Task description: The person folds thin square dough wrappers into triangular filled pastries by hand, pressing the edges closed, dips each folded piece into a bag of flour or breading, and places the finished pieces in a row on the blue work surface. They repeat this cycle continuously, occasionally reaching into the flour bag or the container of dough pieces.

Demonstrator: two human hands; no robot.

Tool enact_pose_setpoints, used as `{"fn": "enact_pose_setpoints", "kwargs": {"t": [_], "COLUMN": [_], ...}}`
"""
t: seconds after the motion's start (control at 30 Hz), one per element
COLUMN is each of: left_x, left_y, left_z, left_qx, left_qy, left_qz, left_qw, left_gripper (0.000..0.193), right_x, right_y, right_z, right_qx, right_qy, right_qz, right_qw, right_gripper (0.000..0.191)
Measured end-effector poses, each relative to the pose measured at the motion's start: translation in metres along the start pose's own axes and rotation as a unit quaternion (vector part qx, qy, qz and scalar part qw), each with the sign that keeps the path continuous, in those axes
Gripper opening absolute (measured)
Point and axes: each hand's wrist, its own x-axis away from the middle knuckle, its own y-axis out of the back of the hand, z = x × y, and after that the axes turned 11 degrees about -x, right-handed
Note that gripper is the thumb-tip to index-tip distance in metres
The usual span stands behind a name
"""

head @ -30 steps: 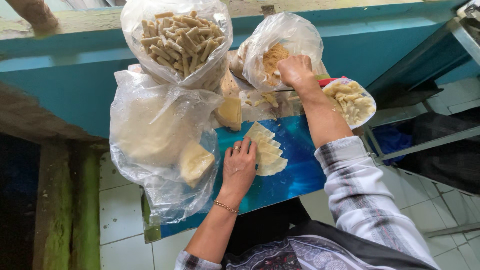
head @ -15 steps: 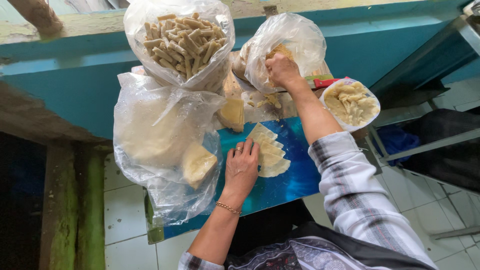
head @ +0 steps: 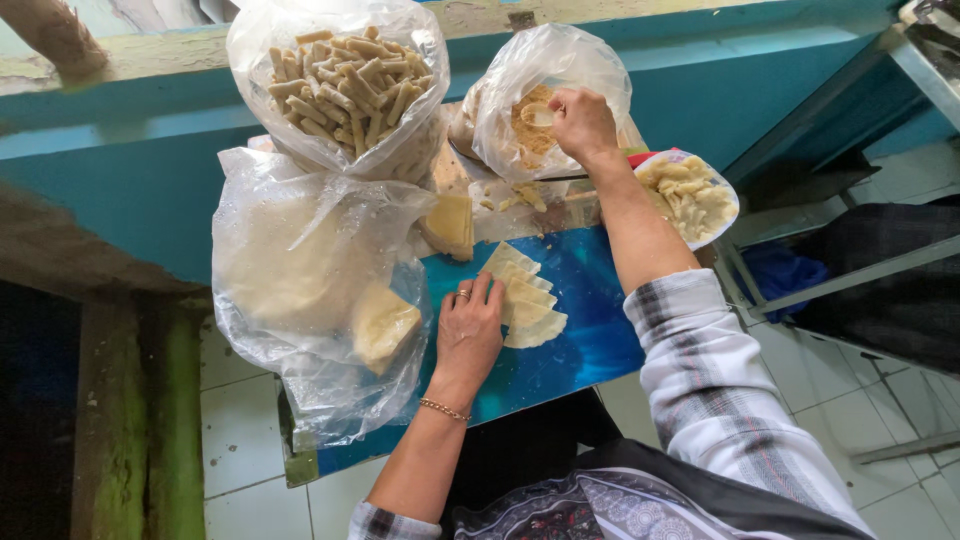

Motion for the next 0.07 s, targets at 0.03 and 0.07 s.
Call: {"fn": "enact_pose_setpoints", "kwargs": {"t": [0.03,0.07], "left_x": [0.0005,-0.0009], "left_y": [-0.0004,-0.0013], "left_z": [-0.0002,0.0005], "left_qx": [0.000,0.000], "left_qy": [-0.001,-0.003], "left_qz": [0.001,0.001], "left_qw": [1.000,1.000], "left_gripper": [0.037,0.037], "right_x": [0.0015,0.0014], "right_y": [0.0015,0.0037], "right_z": [-0.0013,-0.0030], "right_qx": [-0.032,-0.064], "right_qy": [-0.042,-0.083], "right_qz": [0.020,0.038], "right_qw": [0.998,0.994], "right_gripper": [0.019,0.021]}}
